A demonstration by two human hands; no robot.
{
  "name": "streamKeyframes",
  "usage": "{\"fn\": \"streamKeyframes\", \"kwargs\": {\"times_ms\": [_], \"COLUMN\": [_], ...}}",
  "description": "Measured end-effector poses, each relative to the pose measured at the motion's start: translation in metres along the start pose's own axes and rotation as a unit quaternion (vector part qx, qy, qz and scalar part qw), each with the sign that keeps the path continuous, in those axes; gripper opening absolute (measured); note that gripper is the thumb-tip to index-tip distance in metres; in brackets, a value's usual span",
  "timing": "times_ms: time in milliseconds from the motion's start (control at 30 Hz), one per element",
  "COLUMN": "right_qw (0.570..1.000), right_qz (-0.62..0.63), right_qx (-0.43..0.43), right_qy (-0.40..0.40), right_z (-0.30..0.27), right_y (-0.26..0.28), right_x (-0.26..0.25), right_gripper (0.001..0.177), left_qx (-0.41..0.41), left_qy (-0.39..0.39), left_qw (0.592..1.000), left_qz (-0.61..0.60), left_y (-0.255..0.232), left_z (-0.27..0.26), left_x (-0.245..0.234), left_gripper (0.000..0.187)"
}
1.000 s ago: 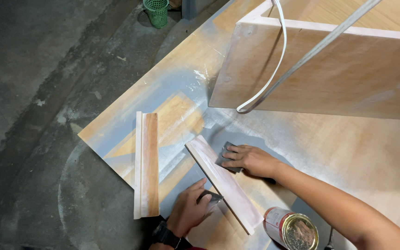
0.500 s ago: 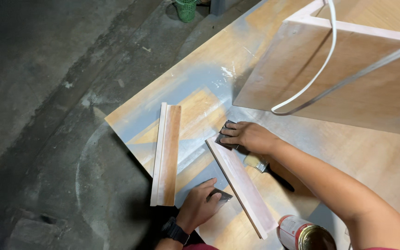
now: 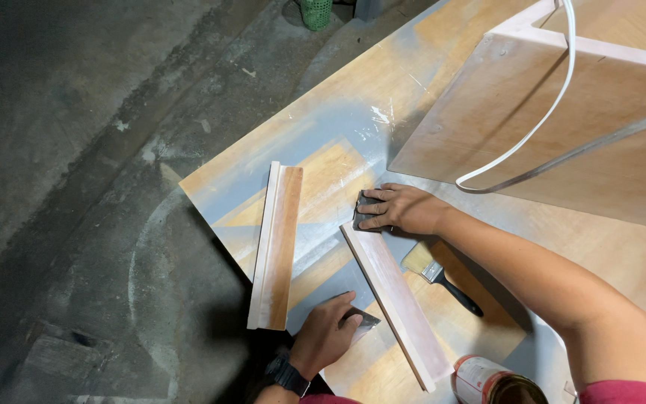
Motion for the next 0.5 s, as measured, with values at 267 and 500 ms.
{"fn": "streamKeyframes", "kwargs": {"times_ms": [267,500], "right_qw": [0.996,0.989], "right_qz": [-0.002,0.026], "right_qx": [0.063,0.125], "right_qy": [0.07,0.075], "right_z": [-0.011,-0.008], "right_y": [0.009,0.012], "right_x": [0.0,0.0], "right_gripper": [0.073,0.076], "left_qx": [-0.054,-0.055], "left_qy": [0.01,0.049], "left_qw": [0.998,0.997], "left_qz": [0.009,0.028], "left_y": [0.0,-0.014], "left_z": [0.004,0.008], "left_x": [-0.005,-0.01], "left_gripper": [0.053,0.031]}}
Point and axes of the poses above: each hand's wrist, its own z-axis towards the middle knuckle, its own x-axis out of the palm, y = z × x, the point moved 1 cm from there along z, towards the middle knuckle, and after that the axes turned 13 degrees about -y, right-handed, at the moved point
